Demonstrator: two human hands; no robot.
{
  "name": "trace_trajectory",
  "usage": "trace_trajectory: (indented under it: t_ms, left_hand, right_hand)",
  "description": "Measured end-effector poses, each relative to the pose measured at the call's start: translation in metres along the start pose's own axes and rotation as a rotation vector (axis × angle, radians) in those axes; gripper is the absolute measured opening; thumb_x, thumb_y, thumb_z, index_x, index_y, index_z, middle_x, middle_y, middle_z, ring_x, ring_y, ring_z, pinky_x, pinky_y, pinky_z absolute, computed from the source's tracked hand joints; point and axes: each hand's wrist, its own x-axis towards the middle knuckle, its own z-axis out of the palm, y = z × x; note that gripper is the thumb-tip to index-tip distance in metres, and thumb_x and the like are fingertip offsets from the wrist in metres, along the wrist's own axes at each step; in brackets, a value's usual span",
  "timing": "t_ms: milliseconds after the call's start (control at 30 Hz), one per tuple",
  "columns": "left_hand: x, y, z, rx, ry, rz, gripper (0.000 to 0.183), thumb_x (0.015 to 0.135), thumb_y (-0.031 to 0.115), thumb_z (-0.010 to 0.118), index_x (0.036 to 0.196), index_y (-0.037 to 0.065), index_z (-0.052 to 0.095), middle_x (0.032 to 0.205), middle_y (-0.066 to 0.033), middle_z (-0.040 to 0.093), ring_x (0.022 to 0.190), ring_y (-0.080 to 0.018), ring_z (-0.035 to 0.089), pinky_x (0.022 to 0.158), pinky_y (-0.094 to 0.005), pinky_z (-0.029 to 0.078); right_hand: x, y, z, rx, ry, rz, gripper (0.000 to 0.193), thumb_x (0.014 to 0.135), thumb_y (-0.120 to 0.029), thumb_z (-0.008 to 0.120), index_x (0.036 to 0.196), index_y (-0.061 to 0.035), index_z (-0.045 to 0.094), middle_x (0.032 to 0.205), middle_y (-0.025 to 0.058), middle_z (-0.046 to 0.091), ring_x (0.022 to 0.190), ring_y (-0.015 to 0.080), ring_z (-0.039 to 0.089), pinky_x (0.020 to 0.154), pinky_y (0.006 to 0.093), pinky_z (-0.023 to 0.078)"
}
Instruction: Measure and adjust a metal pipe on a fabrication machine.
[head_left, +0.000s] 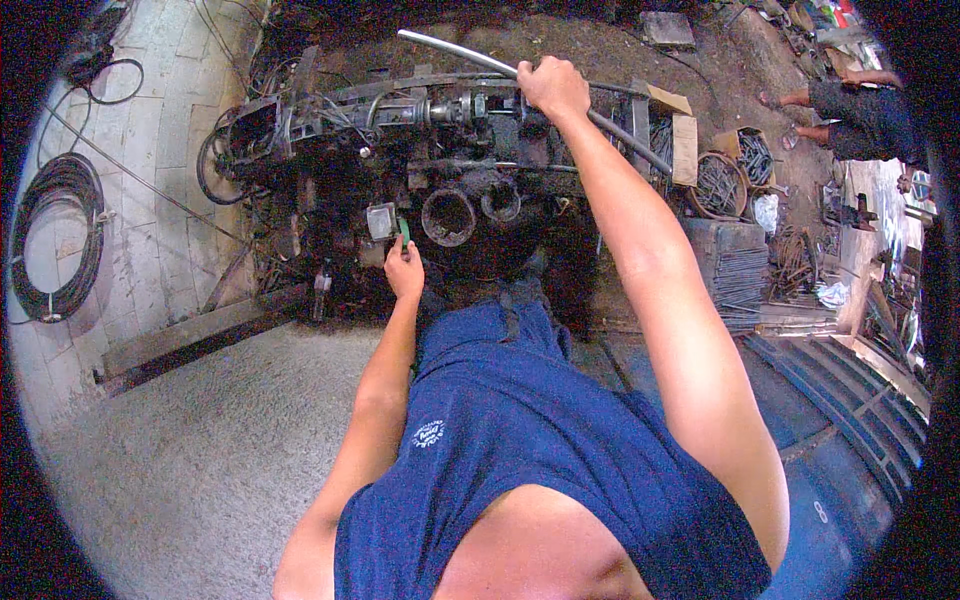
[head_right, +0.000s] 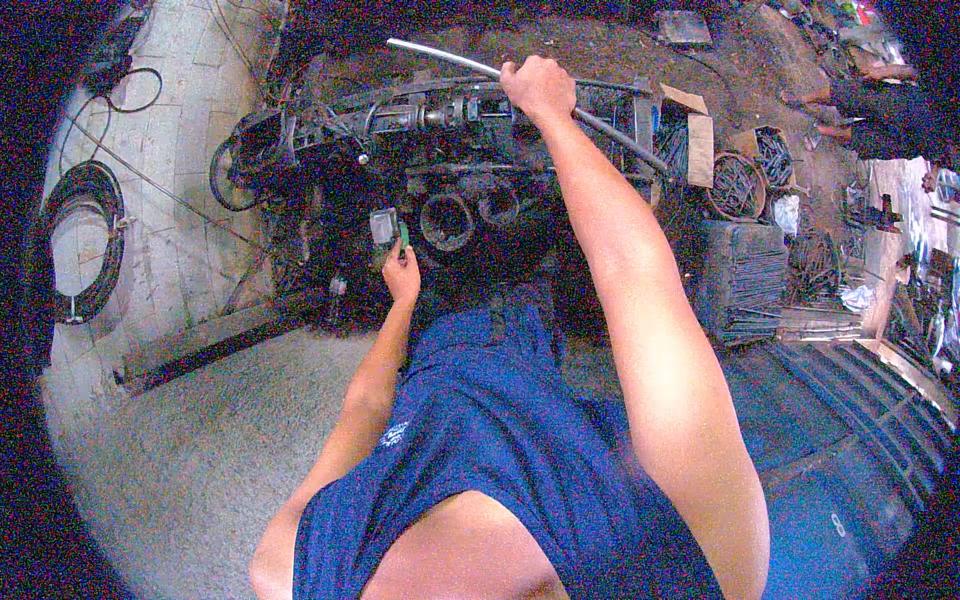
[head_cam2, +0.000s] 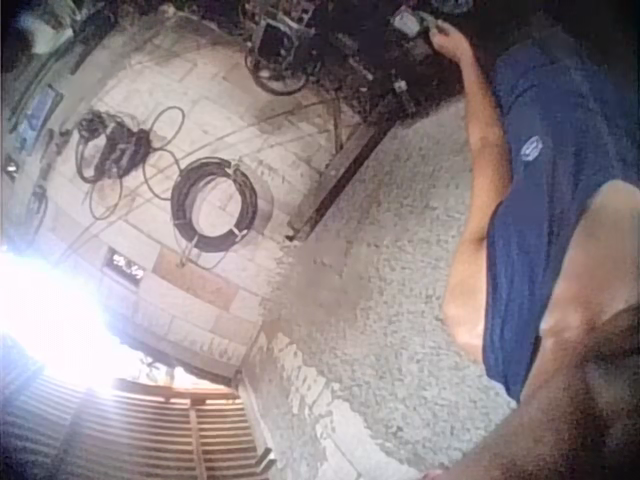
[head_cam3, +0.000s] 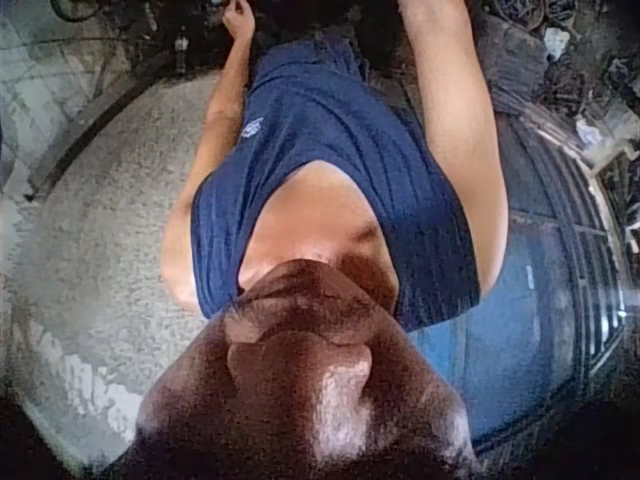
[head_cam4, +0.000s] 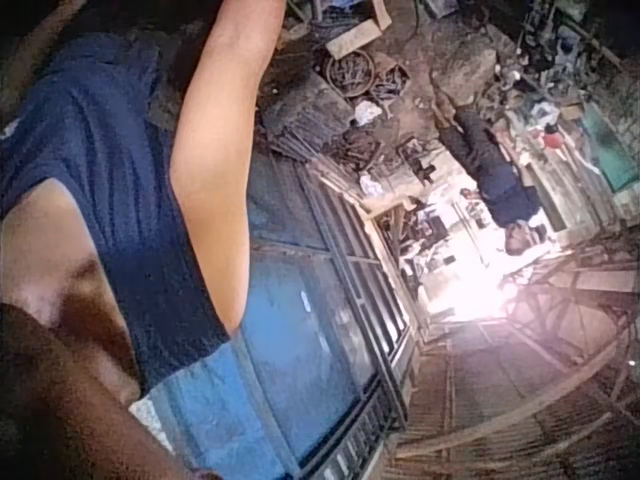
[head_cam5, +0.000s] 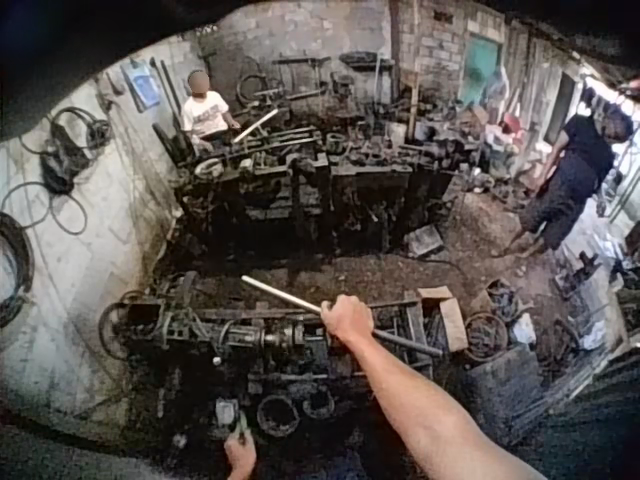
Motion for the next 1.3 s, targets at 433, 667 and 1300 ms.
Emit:
trace_trajectory:
  t_ms: [433,667,1300]
  left_hand:
    - [0.001,-0.005,0.001,0.018,-0.029,-0.005,0.038,0.089,0.024,0.06,0.118,-0.001,0.062,0.092,-0.0196,0.066,0.074,-0.0282,0.065,0.07,-0.0386,0.051]
    - [0.001,-0.002,0.001,0.013,-0.021,-0.031,0.037,0.089,0.024,0.06,0.117,-0.001,0.063,0.092,-0.0204,0.066,0.073,-0.0282,0.066,0.068,-0.0381,0.052]
    - [0.004,0.005,-0.001,0.047,0.011,-0.066,0.038,0.09,0.029,0.058,0.114,0.0,0.065,0.092,-0.0221,0.067,0.073,-0.03,0.066,0.07,-0.0404,0.051]
  right_hand:
    - [-0.001,-0.003,-0.003,-0.014,-0.014,-0.013,0.055,0.084,-0.049,0.049,0.092,0.001,0.071,0.094,0.0229,0.069,0.089,0.0378,0.067,0.082,0.0459,0.053]
    - [-0.001,-0.003,-0.002,0.003,-0.029,0.014,0.056,0.084,-0.049,0.048,0.094,0.0004,0.071,0.096,0.023,0.068,0.092,0.0371,0.067,0.084,0.0456,0.052]
    - [-0.002,-0.005,-0.001,0.004,-0.019,-0.009,0.055,0.084,-0.048,0.048,0.093,0.0009,0.071,0.095,0.0233,0.068,0.09,0.0375,0.067,0.083,0.0467,0.052]
